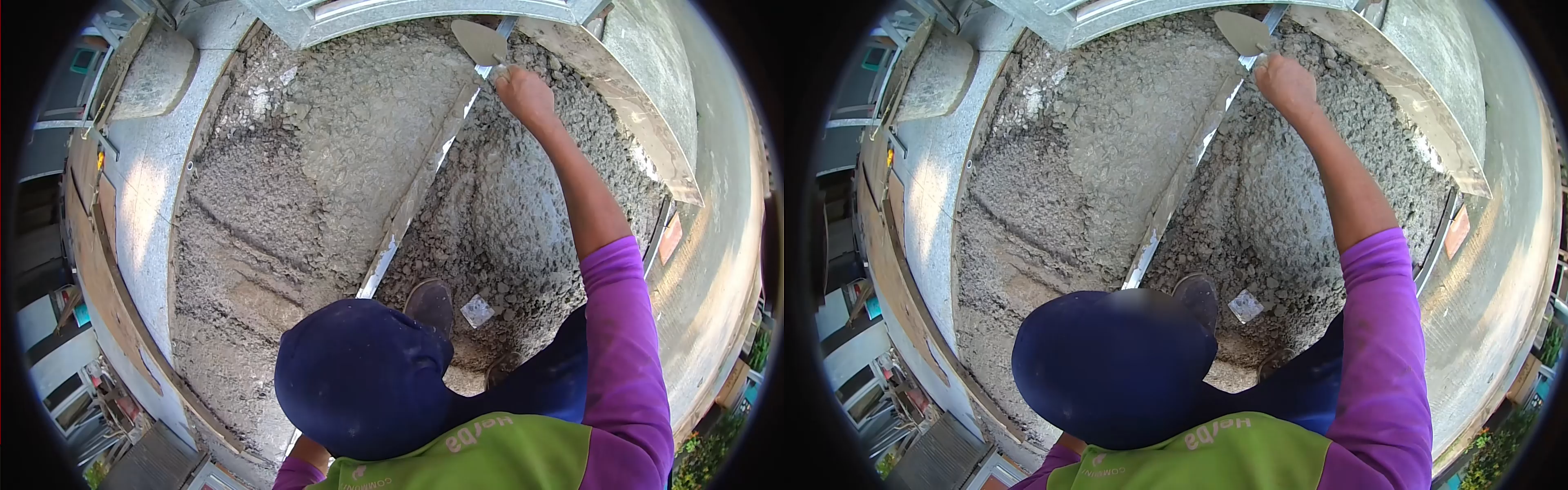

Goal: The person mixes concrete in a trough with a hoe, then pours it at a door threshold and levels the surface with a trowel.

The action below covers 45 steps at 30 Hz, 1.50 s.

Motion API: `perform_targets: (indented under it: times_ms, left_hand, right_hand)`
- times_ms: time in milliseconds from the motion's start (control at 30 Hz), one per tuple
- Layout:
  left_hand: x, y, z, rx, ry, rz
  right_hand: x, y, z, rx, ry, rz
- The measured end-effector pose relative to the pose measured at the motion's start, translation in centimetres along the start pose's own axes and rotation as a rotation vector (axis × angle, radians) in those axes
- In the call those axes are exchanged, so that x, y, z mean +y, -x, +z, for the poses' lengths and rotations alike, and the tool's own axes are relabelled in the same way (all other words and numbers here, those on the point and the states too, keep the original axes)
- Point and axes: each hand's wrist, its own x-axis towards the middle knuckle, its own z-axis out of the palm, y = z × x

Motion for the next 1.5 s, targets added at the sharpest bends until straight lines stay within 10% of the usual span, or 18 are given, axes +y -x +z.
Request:
perform_targets:
  times_ms: [533, 967, 1233, 1500]
  left_hand:
    - [0.9, -0.7, 0.0, -0.010, 0.008, 0.037]
    - [1.4, -1.0, -0.3, 0.001, 0.010, 0.058]
    - [1.6, -2.3, -0.2, 0.009, 0.015, 0.094]
    - [1.6, -3.3, -0.3, 0.028, 0.010, 0.122]
  right_hand:
    - [-15.9, 15.4, 5.8, -0.083, -0.022, -0.525]
    - [-3.9, -1.0, 0.1, -0.060, -0.056, 0.055]
    - [-2.2, 8.5, 0.1, -0.088, -0.139, -0.019]
    - [16.3, 13.1, -0.1, 0.172, -0.011, 0.543]
